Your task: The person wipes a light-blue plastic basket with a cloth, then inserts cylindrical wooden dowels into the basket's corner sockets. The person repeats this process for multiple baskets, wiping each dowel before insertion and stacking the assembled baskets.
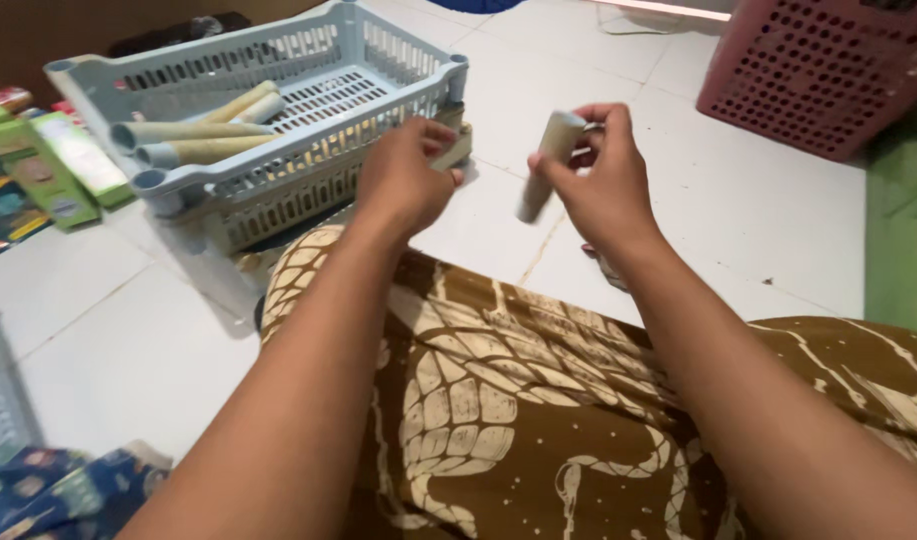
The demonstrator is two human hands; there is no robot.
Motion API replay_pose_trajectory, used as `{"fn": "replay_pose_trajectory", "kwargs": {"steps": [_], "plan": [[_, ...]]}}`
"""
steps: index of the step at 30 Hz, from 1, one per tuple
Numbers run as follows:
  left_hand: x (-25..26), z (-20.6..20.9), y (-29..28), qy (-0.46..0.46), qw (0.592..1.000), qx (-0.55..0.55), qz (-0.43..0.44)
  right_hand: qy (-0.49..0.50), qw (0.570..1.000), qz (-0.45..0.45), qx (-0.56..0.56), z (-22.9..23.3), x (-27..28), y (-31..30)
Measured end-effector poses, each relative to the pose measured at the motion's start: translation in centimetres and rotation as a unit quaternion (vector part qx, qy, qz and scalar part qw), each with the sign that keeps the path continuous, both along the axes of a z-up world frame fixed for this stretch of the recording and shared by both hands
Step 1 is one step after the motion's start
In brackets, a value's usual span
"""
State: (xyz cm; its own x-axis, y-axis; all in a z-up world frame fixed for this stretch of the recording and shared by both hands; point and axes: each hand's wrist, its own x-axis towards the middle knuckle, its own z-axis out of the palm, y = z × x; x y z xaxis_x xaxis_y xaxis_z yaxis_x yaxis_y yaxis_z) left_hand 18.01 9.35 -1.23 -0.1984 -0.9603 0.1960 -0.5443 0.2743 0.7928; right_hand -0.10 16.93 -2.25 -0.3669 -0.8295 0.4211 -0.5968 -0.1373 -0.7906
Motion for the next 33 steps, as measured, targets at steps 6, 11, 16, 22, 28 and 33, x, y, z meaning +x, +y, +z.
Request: {"fn": "replay_pose_trajectory", "kwargs": {"steps": [6,11,16,22,28,33], "plan": [[11.3,-1.8,-1.1,0.007,0.986,-0.083,0.142,-0.196,0.955,0.217,-0.052,1.7,6.5,-4.6],[26.7,-4.3,1.4,-0.127,0.946,-0.051,0.295,-0.237,0.908,0.345,0.000,1.8,18.2,-7.0],[37.2,-7.5,5.8,-0.248,0.841,0.189,0.443,-0.365,0.816,0.408,0.184,-1.1,30.9,-7.4],[43.3,-13.9,8.1,-0.232,0.856,0.253,0.386,-0.357,0.766,0.376,0.379,-8.7,38.1,-4.7],[42.2,-17.2,8.3,-0.266,0.859,0.268,0.346,-0.224,0.783,0.390,0.429,-13.4,36.7,-2.4],[44.6,-14.3,6.2,-0.259,0.863,0.222,0.372,-0.113,0.807,0.454,0.359,-13.4,36.0,-1.4]]}}
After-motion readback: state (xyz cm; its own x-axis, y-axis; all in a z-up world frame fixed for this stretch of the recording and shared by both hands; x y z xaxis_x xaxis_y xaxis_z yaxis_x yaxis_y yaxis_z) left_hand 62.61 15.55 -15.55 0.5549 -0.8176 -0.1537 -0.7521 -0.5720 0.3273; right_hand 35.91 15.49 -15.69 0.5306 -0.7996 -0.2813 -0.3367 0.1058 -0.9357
